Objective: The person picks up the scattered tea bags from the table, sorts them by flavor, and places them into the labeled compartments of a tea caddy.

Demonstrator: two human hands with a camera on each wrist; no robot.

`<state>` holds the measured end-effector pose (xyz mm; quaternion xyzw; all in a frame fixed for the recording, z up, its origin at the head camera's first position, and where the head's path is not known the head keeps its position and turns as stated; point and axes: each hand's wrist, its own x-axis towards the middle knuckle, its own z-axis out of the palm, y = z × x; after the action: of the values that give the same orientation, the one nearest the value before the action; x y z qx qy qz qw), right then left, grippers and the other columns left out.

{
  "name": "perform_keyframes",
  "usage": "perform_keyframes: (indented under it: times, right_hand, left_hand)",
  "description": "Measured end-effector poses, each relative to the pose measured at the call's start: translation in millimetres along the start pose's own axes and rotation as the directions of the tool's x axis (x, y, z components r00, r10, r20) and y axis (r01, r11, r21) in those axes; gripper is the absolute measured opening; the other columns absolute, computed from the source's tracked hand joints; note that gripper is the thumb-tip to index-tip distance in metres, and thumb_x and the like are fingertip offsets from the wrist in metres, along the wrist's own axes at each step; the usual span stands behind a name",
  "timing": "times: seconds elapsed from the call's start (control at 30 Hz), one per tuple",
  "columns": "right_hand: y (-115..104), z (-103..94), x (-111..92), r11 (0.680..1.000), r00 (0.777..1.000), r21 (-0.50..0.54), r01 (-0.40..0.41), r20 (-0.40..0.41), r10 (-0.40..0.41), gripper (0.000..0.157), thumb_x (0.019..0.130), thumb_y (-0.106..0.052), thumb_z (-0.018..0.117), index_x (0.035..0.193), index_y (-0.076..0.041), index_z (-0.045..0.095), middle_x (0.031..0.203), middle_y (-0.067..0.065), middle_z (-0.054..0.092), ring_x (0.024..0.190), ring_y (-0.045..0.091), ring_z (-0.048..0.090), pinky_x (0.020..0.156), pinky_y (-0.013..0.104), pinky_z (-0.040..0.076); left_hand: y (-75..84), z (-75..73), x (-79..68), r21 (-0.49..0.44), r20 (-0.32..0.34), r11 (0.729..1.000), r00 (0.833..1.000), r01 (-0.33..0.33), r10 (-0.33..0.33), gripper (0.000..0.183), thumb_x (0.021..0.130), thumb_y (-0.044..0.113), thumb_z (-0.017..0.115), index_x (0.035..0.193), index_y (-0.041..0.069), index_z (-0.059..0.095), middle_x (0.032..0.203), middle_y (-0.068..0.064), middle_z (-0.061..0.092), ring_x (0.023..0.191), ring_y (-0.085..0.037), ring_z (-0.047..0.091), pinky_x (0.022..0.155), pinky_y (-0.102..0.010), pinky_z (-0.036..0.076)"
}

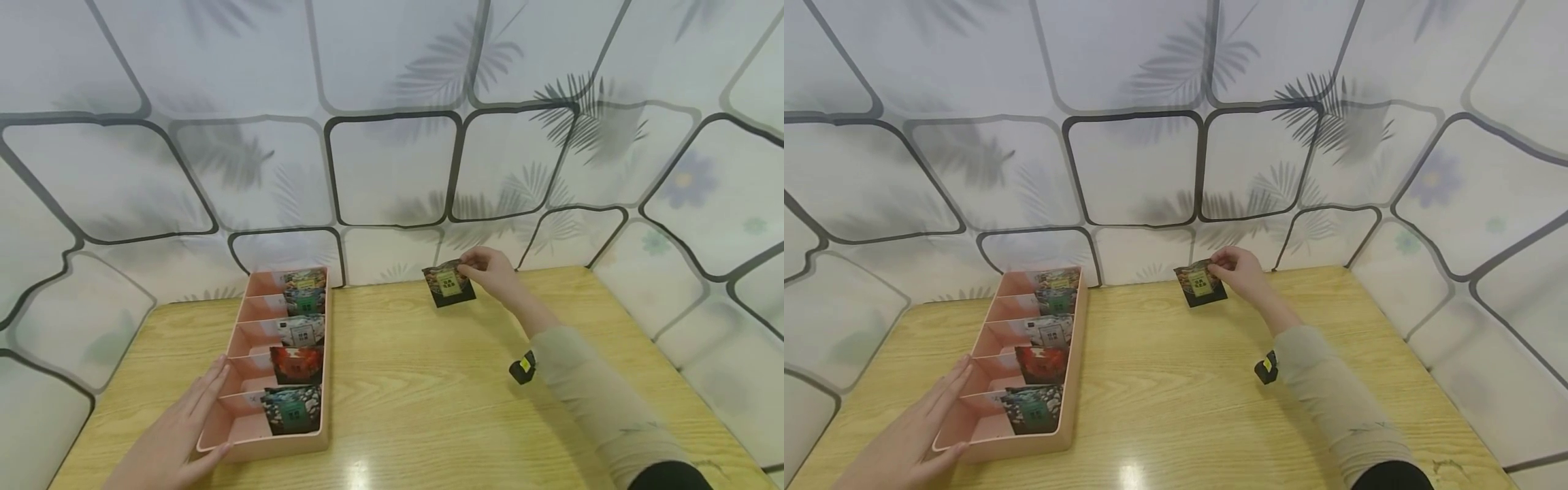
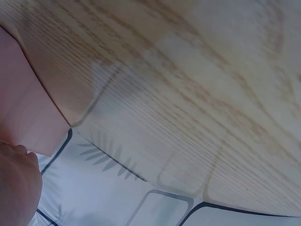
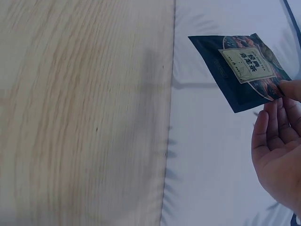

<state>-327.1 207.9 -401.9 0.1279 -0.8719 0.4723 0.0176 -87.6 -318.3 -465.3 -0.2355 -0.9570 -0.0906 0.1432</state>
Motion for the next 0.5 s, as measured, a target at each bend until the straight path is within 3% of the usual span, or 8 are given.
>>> perform_keyframes:
  times: [0.23, 0.27, 0.37, 0.4, 0.5]
  right_hand:
    - [-15, 20.6, 9, 0.999, 1.0, 0.051, 0.018, 0.02, -0.019, 0.019, 0.102, -0.008, 0.07, 0.115, 0.005, 0.07, 0.107, 0.016, 0.075, 0.084, 0.004, 0.063, 0.078, 0.02, 0.053]
    - [-18, 23.9, 10, 0.998, 0.999, 0.055, 0.022, 0.023, -0.023, 0.018, 0.102, -0.008, 0.07, 0.115, 0.005, 0.07, 0.107, 0.016, 0.075, 0.084, 0.005, 0.063, 0.079, 0.021, 0.053]
    - [-25, 34.3, 13, 0.998, 0.999, 0.061, 0.033, 0.029, -0.034, 0.017, 0.101, -0.008, 0.07, 0.113, 0.004, 0.071, 0.106, 0.017, 0.075, 0.084, 0.006, 0.064, 0.08, 0.023, 0.054]
    - [-26, 37.8, 14, 0.997, 0.999, 0.063, 0.036, 0.03, -0.038, 0.017, 0.101, -0.008, 0.071, 0.113, 0.003, 0.071, 0.106, 0.017, 0.075, 0.084, 0.006, 0.064, 0.08, 0.023, 0.054]
    - [-31, 48.7, 17, 0.997, 0.998, 0.056, 0.057, 0.033, -0.059, 0.015, 0.101, -0.009, 0.071, 0.111, 0.002, 0.072, 0.106, 0.019, 0.075, 0.086, 0.01, 0.066, 0.08, 0.026, 0.055]
  left_hand:
    - [0.7, -0.3, 1.3, 0.001, 0.035, 0.999, 0.998, 0.054, -0.054, 0.116, 0.086, 0.051, 0.083, 0.172, 0.012, 0.016, 0.179, -0.008, 0.019, 0.15, 0.02, -0.016, 0.112, 0.004, -0.008]
    - [0.8, -0.4, 1.4, 0.011, 0.042, 0.998, 0.997, 0.064, -0.065, 0.115, 0.087, 0.052, 0.083, 0.172, 0.013, 0.015, 0.179, -0.008, 0.019, 0.149, 0.02, -0.015, 0.118, -0.001, -0.001]
    - [0.9, 0.1, 1.2, 0.016, 0.056, 0.996, 0.995, 0.085, -0.085, 0.115, 0.087, 0.054, 0.082, 0.172, 0.015, 0.014, 0.179, -0.007, 0.019, 0.148, 0.021, -0.014, 0.118, -0.002, -0.001]
    - [1.0, 0.1, 1.1, 0.022, 0.057, 0.996, 0.995, 0.084, -0.085, 0.115, 0.087, 0.054, 0.081, 0.172, 0.015, 0.014, 0.179, -0.007, 0.018, 0.148, 0.021, -0.014, 0.123, -0.008, 0.008]
    - [1.1, 0.7, 0.7, 0.016, 0.053, 0.997, 0.995, 0.079, -0.08, 0.117, 0.086, 0.054, 0.082, 0.172, 0.015, 0.014, 0.179, -0.006, 0.018, 0.148, 0.021, -0.014, 0.124, -0.009, 0.011]
